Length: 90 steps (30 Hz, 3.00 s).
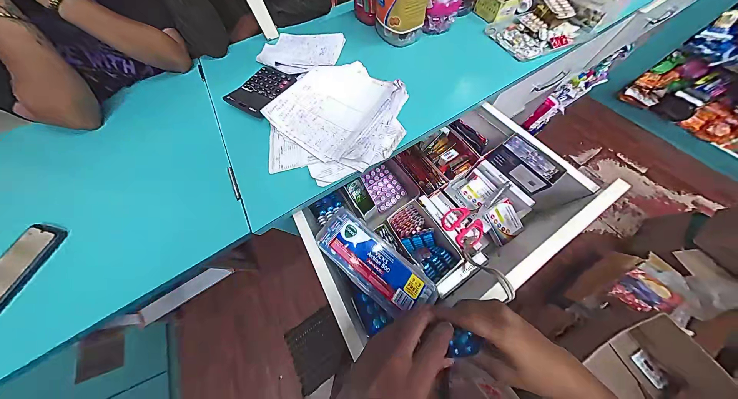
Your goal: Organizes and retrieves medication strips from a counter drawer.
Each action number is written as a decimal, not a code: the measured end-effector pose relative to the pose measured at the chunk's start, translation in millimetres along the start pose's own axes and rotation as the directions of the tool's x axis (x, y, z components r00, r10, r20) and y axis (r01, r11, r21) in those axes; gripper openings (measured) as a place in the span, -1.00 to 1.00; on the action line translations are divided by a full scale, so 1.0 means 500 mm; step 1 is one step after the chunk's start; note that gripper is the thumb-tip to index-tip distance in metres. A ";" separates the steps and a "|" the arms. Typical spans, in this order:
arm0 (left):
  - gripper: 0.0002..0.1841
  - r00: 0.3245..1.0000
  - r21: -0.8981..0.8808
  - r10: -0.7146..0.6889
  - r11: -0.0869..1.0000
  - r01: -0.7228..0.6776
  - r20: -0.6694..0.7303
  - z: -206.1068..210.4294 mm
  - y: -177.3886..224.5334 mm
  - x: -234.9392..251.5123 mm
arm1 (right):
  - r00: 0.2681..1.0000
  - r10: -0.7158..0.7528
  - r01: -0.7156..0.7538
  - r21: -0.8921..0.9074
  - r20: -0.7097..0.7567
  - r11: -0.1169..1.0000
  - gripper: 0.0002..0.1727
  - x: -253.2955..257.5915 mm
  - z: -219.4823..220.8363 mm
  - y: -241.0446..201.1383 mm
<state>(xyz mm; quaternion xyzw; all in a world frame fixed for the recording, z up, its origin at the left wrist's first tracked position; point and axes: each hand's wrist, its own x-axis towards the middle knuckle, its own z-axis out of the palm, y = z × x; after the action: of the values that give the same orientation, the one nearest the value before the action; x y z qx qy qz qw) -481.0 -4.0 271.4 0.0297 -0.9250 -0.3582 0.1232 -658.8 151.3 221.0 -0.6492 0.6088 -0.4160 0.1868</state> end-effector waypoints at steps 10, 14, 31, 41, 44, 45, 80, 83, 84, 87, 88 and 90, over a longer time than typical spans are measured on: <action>-0.68 0.861 0.175 -0.173 0.980 0.099 0.479 0.091 -0.106 0.194 | 0.517 0.464 -0.251 0.391 -0.719 0.885 -0.81 -0.085 -0.015 0.038; -0.55 0.600 0.352 -0.349 0.928 0.118 0.720 0.155 -0.107 0.268 | 0.509 0.495 -0.245 0.433 -0.704 0.868 -0.79 -0.083 -0.022 0.029; -0.34 0.614 0.426 -0.488 0.867 0.259 0.620 0.176 -0.114 0.281 | 0.456 0.593 -0.237 0.551 -0.664 0.800 -0.76 -0.081 -0.043 0.031; -0.54 0.640 0.404 -0.477 0.873 0.271 0.602 0.169 -0.130 0.273 | 0.577 0.579 -0.361 0.456 -0.576 0.813 -0.79 -0.065 -0.083 0.040; -0.52 0.625 0.422 -0.494 0.864 0.276 0.604 0.162 -0.131 0.272 | 0.789 0.472 -0.353 0.338 -0.393 0.872 -0.78 -0.068 -0.120 0.080; -0.54 0.624 0.418 -0.497 0.863 0.284 0.603 0.159 -0.132 0.272 | 0.866 0.410 -0.336 0.276 -0.285 0.901 -0.76 -0.066 -0.133 0.097; -0.48 0.938 0.286 -0.153 0.956 0.060 0.312 0.089 -0.141 0.102 | 0.657 0.584 -0.133 -0.690 0.476 0.712 -0.79 0.071 -0.038 0.037; -0.08 0.916 0.273 -0.075 0.961 -0.039 0.394 0.063 -0.162 0.033 | 0.894 0.397 -0.181 -0.644 0.207 0.743 -0.67 -0.009 -0.029 0.024; 0.03 0.903 0.270 -0.057 0.961 -0.066 0.425 0.058 -0.163 0.026 | 0.917 0.380 -0.220 -0.639 0.122 0.737 -0.60 -0.031 -0.014 0.018; 0.16 0.835 0.288 -0.041 0.947 -0.143 0.549 0.045 -0.163 0.043 | 0.939 0.307 -0.332 -0.635 -0.155 0.697 -0.30 -0.071 0.039 0.018; 0.18 0.808 0.302 -0.042 0.938 -0.170 0.587 0.046 -0.166 0.052 | 0.938 0.268 -0.347 -0.626 -0.221 0.698 -0.27 -0.078 0.048 0.021; 0.12 0.798 0.314 -0.010 0.922 -0.226 0.603 0.057 -0.171 0.063 | 0.938 0.206 -0.338 -0.609 -0.278 0.717 -0.26 -0.092 0.052 0.026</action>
<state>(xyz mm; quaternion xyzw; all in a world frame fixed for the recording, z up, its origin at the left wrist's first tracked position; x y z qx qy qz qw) -521.3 -53.1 200.1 -0.1150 -0.9673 -0.1603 -0.1596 -643.0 185.5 181.7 -0.5334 0.8185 -0.2076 -0.0492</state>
